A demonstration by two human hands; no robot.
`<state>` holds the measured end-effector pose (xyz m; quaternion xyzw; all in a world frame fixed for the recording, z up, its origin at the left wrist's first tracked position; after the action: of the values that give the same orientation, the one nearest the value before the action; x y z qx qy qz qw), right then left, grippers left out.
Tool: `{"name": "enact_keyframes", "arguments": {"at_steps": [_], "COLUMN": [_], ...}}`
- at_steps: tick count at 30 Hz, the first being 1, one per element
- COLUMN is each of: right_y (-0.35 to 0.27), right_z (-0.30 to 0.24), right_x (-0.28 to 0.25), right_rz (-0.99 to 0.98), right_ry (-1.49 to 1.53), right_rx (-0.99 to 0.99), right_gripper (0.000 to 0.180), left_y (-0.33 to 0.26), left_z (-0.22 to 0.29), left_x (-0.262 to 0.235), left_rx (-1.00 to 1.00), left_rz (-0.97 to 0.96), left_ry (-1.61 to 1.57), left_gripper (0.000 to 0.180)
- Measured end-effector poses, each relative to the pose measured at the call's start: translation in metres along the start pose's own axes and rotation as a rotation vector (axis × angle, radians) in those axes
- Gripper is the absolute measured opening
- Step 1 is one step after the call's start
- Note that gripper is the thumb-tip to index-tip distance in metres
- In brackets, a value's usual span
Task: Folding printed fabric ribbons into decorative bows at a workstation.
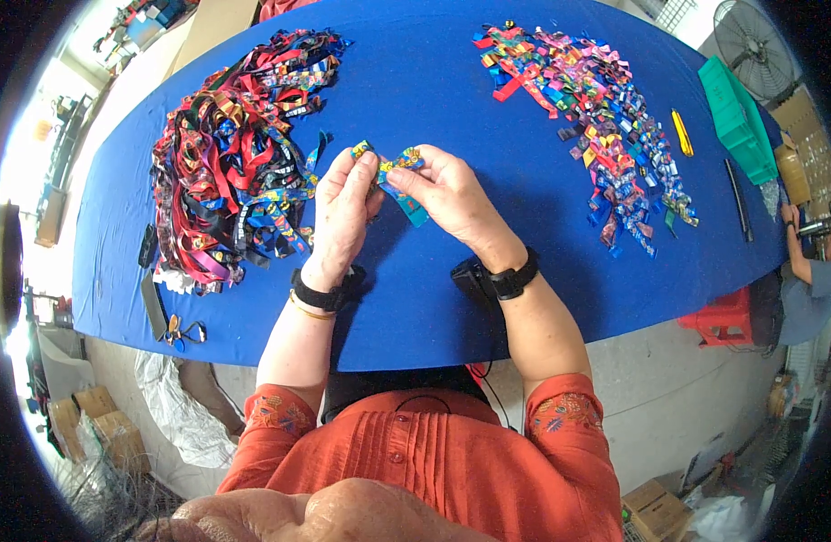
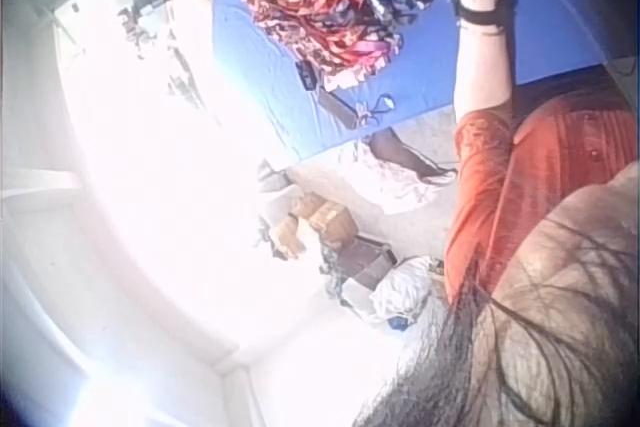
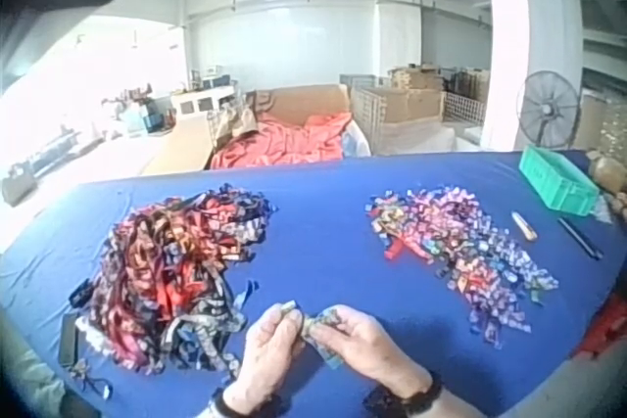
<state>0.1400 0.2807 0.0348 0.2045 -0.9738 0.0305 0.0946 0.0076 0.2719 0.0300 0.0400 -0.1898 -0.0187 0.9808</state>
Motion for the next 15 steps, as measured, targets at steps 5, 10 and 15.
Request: {"name": "enact_keyframes", "arguments": {"at_steps": [5,10,15], "right_y": [-0.0007,-0.0007,0.0005], "right_z": [-0.0005,-0.0028,-0.0004], "right_x": [0.0026,0.0045,0.0027], "right_rz": [-0.031,-0.011,-0.024], "right_ry": [0.058,0.024,-0.002], "right_rx": [0.010,-0.010,-0.031], "right_gripper": [0.019,0.015,0.012], "left_y": [-0.0020,-0.0012,-0.0019], "left_z": [0.0043,0.0057,0.0064], "left_x": [0.0021,0.0005,0.0032], "left_rx": [0.001,0.017,0.005], "left_rz": [0.034,0.040,0.026], "left_ry": [-0.026,-0.007,0.016], "left_gripper": [0.016,0.019,0.020]}}
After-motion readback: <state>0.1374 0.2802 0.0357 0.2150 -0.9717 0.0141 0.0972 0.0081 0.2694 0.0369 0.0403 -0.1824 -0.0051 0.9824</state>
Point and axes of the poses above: each hand's wrist, its own y-axis towards the middle knuckle, its own x-axis out of the palm, z = x × y, the point moved 7 cm from there along y, towards the middle knuckle, and after that the axes turned 3 degrees about x, right-handed, at the moved point
